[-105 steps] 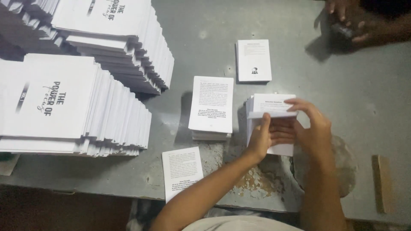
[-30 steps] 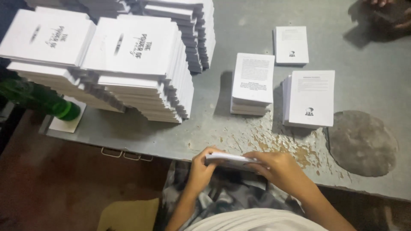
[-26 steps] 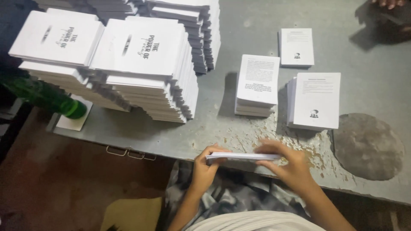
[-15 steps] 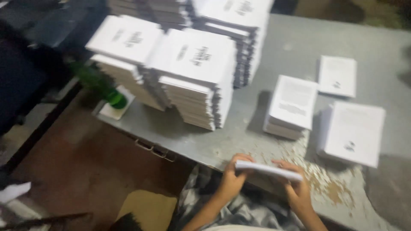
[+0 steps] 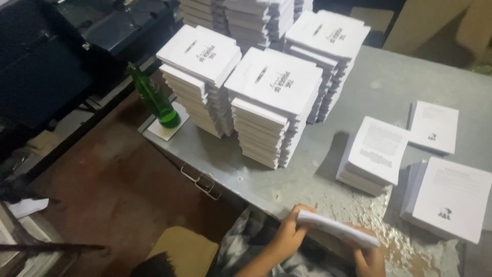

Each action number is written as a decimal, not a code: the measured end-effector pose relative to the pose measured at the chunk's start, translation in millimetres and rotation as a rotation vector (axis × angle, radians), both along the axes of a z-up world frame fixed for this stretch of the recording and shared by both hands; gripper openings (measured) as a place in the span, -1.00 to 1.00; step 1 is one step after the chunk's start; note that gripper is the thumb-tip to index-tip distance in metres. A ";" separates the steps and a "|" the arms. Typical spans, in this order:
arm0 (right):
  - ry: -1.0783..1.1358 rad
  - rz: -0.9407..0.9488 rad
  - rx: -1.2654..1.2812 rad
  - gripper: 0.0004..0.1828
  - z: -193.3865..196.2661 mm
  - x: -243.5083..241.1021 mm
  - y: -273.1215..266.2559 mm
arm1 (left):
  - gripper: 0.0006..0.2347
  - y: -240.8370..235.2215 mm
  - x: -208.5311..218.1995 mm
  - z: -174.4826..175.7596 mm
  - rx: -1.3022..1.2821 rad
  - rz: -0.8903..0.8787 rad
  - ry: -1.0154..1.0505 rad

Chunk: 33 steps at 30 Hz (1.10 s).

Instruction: Sorting and stacking printed booklets on a metal workbench in a print shop.

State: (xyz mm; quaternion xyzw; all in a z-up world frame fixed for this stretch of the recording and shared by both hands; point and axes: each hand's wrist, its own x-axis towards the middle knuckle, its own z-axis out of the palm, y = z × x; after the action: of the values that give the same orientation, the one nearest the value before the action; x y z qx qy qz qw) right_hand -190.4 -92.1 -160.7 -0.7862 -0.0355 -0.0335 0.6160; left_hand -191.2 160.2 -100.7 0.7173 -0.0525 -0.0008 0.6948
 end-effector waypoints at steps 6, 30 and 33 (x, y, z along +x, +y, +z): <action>0.169 -0.170 -0.062 -0.40 -68.3 9.6 -20.7 | -0.81 2.1 3.0 3.0 0.017 -0.018 0.119; -0.057 -0.135 0.041 -0.50 170.4 -12.6 118.2 | -0.55 29.3 -24.1 -3.8 -1.174 0.450 0.094; -0.123 -0.060 -0.031 -0.57 173.7 -10.5 115.5 | -0.50 36.0 -29.6 14.7 -1.125 0.423 0.063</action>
State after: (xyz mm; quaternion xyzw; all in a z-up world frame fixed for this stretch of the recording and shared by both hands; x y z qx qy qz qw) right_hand -200.9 23.4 13.0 -0.7928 -0.0502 -0.0995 0.5992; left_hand -220.8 196.2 -86.1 0.2341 0.1196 0.1442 0.9540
